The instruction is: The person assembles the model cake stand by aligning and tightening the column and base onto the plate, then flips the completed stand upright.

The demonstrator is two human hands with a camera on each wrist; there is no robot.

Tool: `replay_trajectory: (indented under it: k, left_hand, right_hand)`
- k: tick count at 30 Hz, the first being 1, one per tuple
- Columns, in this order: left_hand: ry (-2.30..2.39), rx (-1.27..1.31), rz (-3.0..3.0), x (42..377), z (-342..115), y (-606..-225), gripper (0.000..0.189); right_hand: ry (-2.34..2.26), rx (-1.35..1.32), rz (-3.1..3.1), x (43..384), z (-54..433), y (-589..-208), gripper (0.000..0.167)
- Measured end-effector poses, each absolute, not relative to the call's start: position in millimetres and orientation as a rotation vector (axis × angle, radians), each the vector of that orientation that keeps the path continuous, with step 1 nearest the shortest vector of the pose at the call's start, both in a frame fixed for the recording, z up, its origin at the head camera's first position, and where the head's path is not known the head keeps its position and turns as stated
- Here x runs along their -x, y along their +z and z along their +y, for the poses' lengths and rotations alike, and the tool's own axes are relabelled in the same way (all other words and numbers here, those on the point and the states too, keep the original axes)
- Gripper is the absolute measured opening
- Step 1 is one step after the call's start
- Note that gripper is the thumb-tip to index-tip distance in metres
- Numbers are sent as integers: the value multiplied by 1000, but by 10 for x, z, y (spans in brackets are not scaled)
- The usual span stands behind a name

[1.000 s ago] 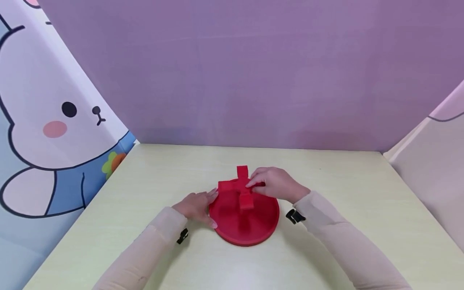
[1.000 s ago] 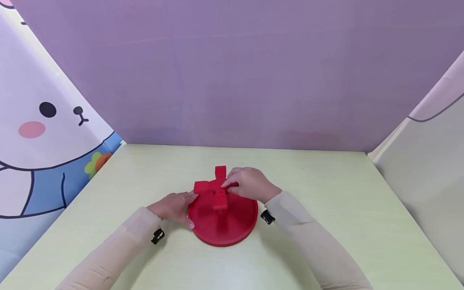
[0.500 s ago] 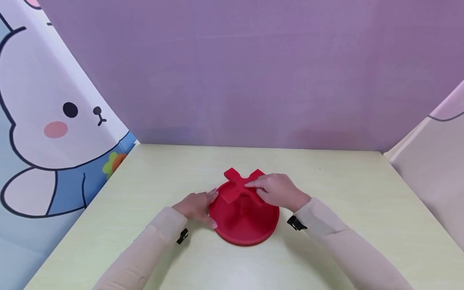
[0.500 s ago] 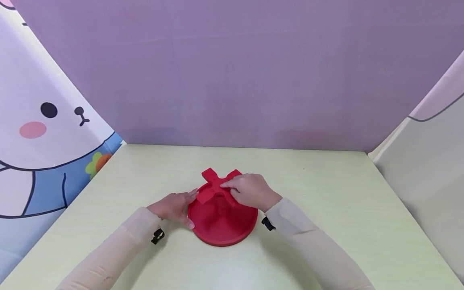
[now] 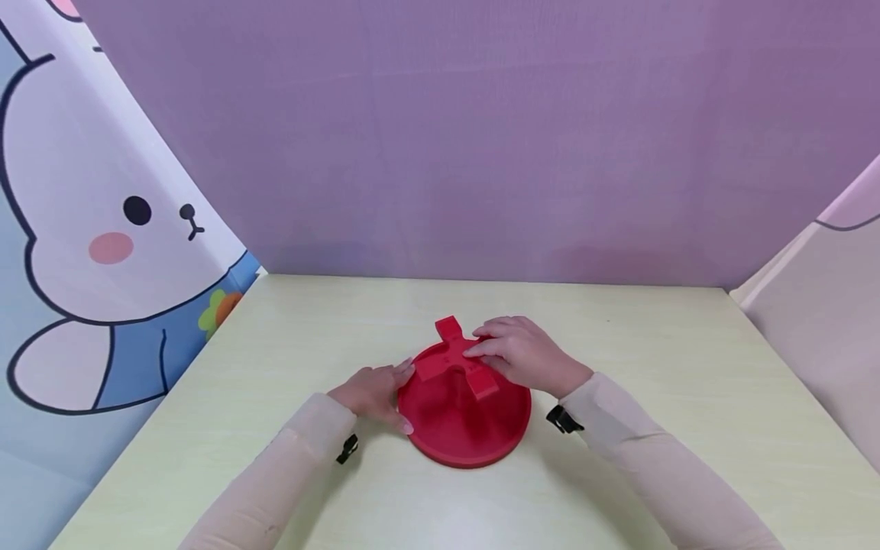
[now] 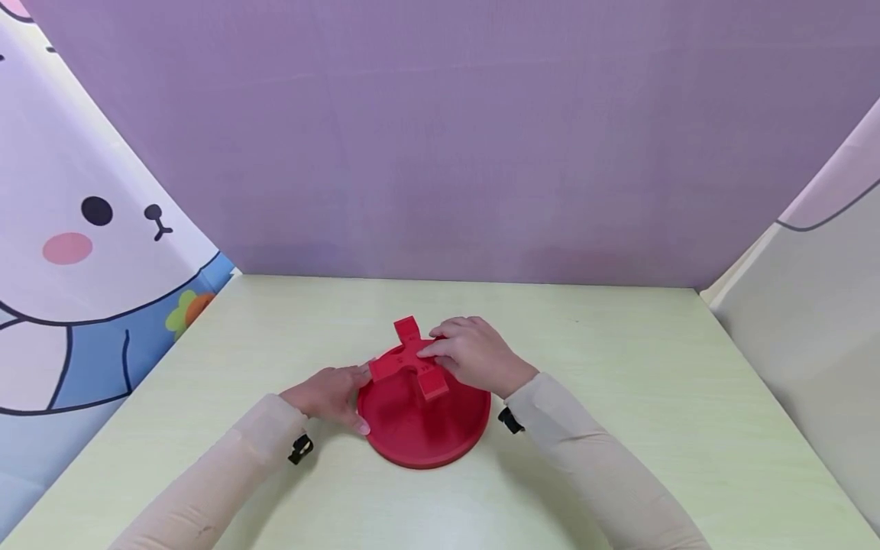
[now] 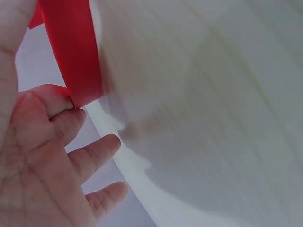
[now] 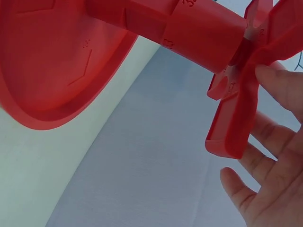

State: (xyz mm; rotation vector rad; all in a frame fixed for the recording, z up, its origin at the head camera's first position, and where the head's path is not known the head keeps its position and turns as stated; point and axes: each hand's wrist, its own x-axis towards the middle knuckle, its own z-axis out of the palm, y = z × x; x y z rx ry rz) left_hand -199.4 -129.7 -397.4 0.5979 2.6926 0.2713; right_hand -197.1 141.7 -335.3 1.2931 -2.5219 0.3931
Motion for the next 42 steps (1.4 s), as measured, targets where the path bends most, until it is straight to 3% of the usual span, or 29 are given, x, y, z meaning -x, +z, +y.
replay_trajectory:
  k: [25, 33, 42]
  left_hand:
    - [326, -563, 2694, 1977, -1317, -3967, 104]
    - [331, -575, 2695, 1989, -1334, -3967, 103]
    - [367, -556, 2681, 1976, -1342, -3982, 104]
  right_hand:
    - [410, -1267, -2538, 1910, 1378, -3383, 31]
    - [473, -1239, -2407, 1985, 1418, -3346, 23]
    - [524, -1322, -2594, 2208, 1410, -3196, 45]
